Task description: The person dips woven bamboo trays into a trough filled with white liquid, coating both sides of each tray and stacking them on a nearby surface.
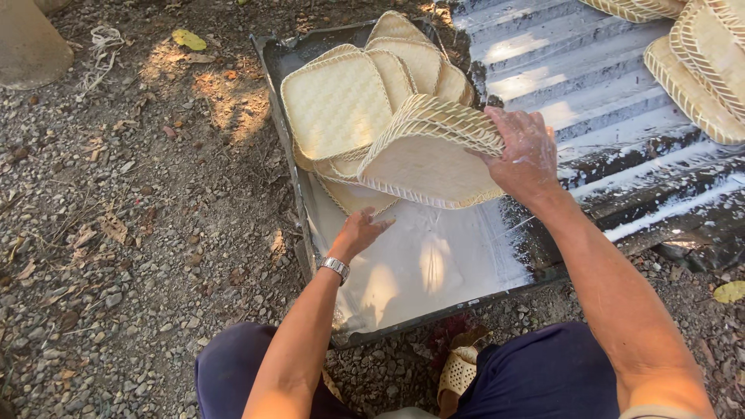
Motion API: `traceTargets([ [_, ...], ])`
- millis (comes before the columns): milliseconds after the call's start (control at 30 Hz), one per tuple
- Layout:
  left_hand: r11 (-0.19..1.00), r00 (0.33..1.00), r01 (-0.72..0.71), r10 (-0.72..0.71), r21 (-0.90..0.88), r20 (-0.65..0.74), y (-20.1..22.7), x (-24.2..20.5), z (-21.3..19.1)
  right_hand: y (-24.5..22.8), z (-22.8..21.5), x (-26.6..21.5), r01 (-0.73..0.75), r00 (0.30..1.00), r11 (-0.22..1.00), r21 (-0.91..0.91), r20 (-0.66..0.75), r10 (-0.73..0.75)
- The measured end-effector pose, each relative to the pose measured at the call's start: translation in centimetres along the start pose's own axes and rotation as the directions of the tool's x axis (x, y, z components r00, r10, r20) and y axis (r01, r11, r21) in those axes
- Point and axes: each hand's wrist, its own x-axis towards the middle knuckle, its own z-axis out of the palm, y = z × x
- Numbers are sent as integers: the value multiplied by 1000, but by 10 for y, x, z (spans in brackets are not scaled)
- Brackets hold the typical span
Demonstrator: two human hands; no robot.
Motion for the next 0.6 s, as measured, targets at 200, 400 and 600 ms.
traceTargets([
  [200,942,986,-97,46,321,163,31,-8,-43,-13,-6,-3,99,992,995,-19,-79,-100],
  [400,862,974,-205,134,463,182,39,-13,-72,-21,-6,-10,152,986,986,-65,-55,-156],
  [600,855,964,-182,57,486,261,33,-17,-70,-25,-10,-9,176,983,984,-31,-46,-177],
])
